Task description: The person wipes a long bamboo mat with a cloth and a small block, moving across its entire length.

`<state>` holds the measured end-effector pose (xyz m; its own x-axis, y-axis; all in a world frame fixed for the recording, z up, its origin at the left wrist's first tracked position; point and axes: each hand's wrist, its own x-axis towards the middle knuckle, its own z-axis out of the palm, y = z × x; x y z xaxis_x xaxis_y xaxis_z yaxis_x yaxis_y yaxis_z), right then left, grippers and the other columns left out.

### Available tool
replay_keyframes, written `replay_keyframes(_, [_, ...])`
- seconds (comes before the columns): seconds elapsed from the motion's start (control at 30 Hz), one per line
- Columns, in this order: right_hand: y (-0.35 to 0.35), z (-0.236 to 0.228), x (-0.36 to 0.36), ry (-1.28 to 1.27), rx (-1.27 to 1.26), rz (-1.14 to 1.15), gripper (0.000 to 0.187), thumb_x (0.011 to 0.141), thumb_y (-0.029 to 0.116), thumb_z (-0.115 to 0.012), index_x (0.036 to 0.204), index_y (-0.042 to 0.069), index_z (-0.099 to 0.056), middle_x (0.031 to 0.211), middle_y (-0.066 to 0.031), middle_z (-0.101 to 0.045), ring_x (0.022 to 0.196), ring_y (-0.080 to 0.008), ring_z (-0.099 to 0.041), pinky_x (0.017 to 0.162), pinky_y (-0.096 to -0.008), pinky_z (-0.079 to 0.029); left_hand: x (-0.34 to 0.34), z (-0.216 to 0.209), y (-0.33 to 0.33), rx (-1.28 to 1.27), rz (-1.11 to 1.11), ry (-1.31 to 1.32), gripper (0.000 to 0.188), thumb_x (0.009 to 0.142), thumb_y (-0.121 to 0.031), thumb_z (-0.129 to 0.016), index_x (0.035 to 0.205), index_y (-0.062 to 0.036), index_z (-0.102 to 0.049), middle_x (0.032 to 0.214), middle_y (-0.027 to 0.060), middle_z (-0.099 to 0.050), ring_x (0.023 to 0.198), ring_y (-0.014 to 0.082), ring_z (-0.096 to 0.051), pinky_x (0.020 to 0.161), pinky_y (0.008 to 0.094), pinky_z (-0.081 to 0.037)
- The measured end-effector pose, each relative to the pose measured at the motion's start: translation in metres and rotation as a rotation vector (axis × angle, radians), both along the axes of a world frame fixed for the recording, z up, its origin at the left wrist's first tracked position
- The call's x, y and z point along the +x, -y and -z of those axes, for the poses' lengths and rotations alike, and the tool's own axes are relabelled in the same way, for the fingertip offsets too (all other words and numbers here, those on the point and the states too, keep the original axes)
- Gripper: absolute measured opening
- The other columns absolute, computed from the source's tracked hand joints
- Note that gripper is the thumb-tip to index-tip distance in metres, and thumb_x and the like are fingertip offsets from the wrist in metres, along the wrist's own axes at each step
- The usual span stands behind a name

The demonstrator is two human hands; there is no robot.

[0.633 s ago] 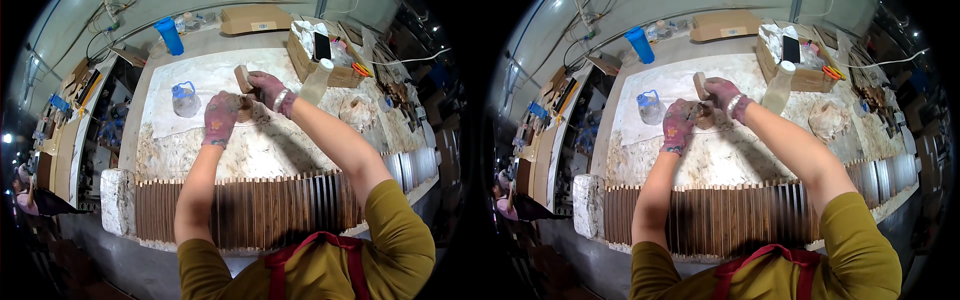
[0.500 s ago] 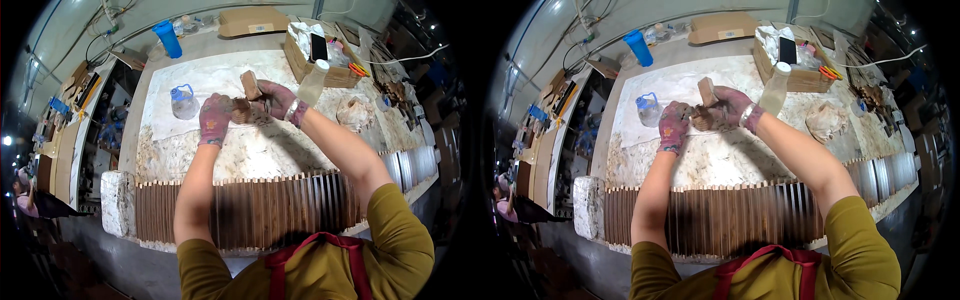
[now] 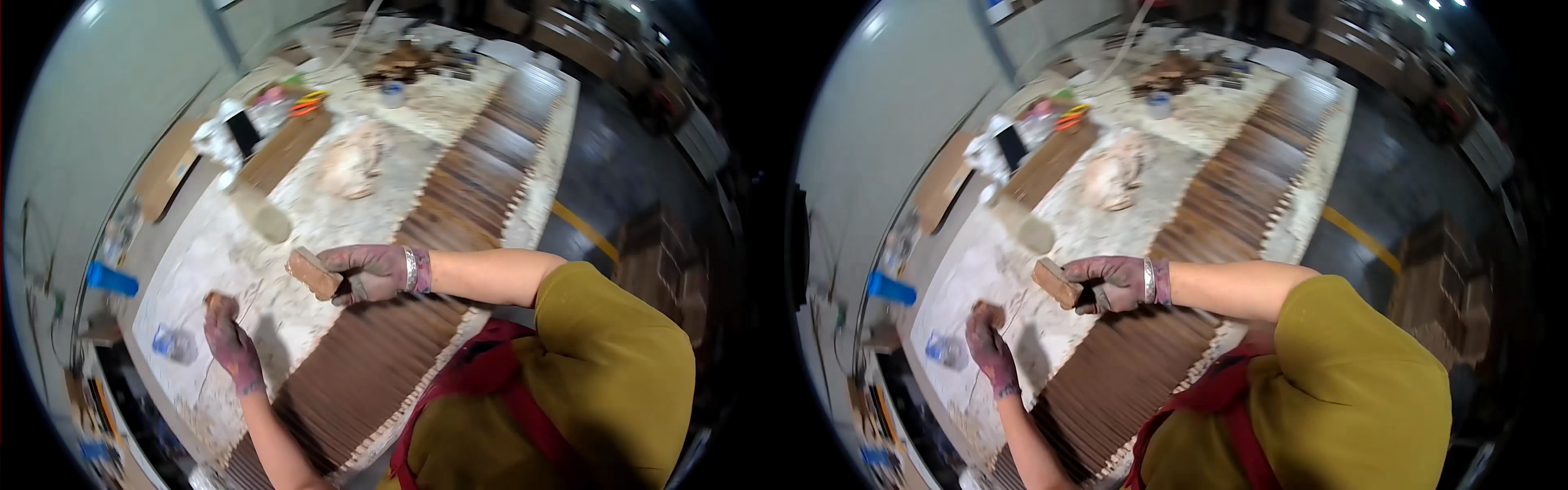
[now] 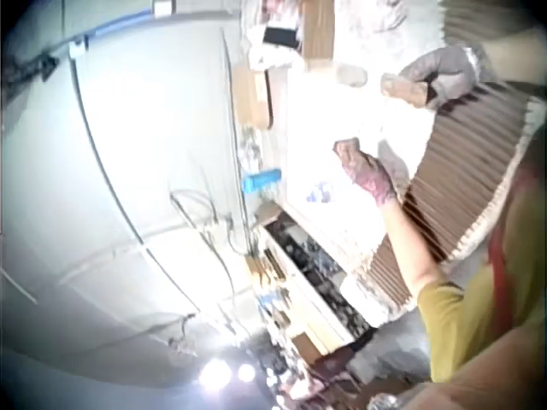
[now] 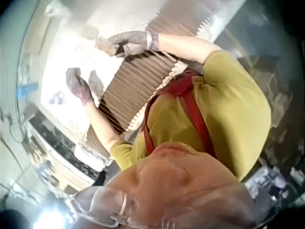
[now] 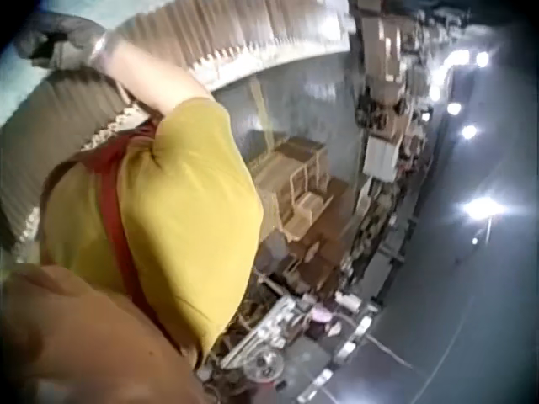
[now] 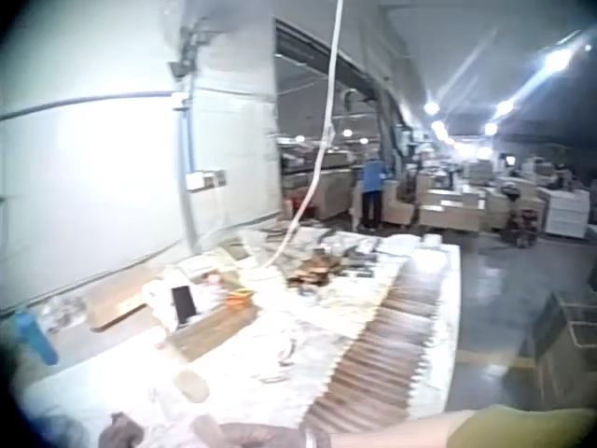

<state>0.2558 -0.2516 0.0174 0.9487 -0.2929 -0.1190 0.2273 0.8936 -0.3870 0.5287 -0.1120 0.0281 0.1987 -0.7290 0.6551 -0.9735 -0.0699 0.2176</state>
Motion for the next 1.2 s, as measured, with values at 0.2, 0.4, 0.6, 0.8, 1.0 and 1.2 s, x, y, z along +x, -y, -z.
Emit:
replay_keyframes(0.2, [-0.016, 0.024, -0.123, 0.172, 0.055, 0.181, 0.026, 0.099, 0.023, -0.058, 0.116, 0.003, -0.058, 0.104, -0.0085, -0.066, 0.097, -0.019, -0.065, 0.074, -0.0317, -0.058, -0.103, 0.013, 0.028, 0.244, 0.442, -0.202, 0.025, 0.068, 0.003, -0.05, 0.09, 0.0006, -0.062, 0.094, 0.0161, -0.063, 0.091, 0.0351, -0.06, 0.082, 0.0414, -0.048])
replay_keyframes(0.4, [-0.004, 0.009, -0.219, -0.01, 0.018, 0.34, 0.023, 0.098, 0.021, -0.06, 0.117, 0.008, -0.058, 0.108, -0.0072, -0.064, 0.097, -0.0181, -0.065, 0.074, -0.0319, -0.058, -0.2, 0.018, 0.068, 0.339, 0.456, -0.114, 0.039, 0.092, -0.016, -0.063, 0.127, -0.0019, -0.058, 0.122, 0.0206, -0.062, 0.112, 0.0379, -0.059, 0.098, 0.0431, -0.046])
replay_keyframes(0.6, [0.028, 0.012, -0.363, -0.045, -0.071, 0.565, 0.031, 0.096, 0.023, -0.063, 0.121, 0.004, -0.058, 0.108, -0.0067, -0.065, 0.099, -0.0185, -0.065, 0.081, -0.0337, -0.057, -0.342, 0.004, 0.124, 0.341, 0.574, -0.123, 0.046, 0.093, -0.025, -0.061, 0.132, -0.002, -0.055, 0.131, 0.0239, -0.057, 0.12, 0.0408, -0.054, 0.102, 0.0448, -0.043])
replay_keyframes(0.8, [0.045, 0.028, -0.566, -0.178, -0.154, 0.765, 0.036, 0.096, 0.024, -0.062, 0.126, 0.004, -0.055, 0.108, -0.0079, -0.064, 0.093, -0.018, -0.065, 0.075, -0.031, -0.055, -0.542, 0.015, 0.159, 0.389, 0.718, -0.393, 0.052, 0.091, -0.019, -0.063, 0.138, -0.003, -0.049, 0.137, 0.0221, -0.053, 0.128, 0.0392, -0.049, 0.11, 0.0441, -0.037])
replay_keyframes(1.0, [0.039, 0.031, -0.689, -0.383, -0.043, 0.933, 0.048, 0.096, 0.025, -0.062, 0.139, 0.009, -0.048, 0.117, -0.0076, -0.063, 0.103, -0.02, -0.063, 0.082, -0.0342, -0.054, -0.648, 0.045, 0.207, 0.432, 0.749, -0.198, 0.068, 0.079, -0.015, -0.069, 0.143, -0.0083, -0.046, 0.147, 0.0192, -0.042, 0.133, 0.0379, -0.043, 0.11, 0.0455, -0.036])
replay_keyframes(1.2, [0.081, 0.042, -0.708, -0.437, 0.031, 0.946, 0.044, 0.1, 0.03, -0.054, 0.137, 0.007, -0.047, 0.117, -0.0095, -0.062, 0.104, -0.0217, -0.062, 0.086, -0.0359, -0.053, -0.664, 0.064, 0.249, 0.481, 0.764, -0.243, 0.059, 0.085, -0.019, -0.065, 0.141, -0.009, -0.048, 0.145, 0.0173, -0.045, 0.13, 0.0367, -0.046, 0.109, 0.0462, -0.037])
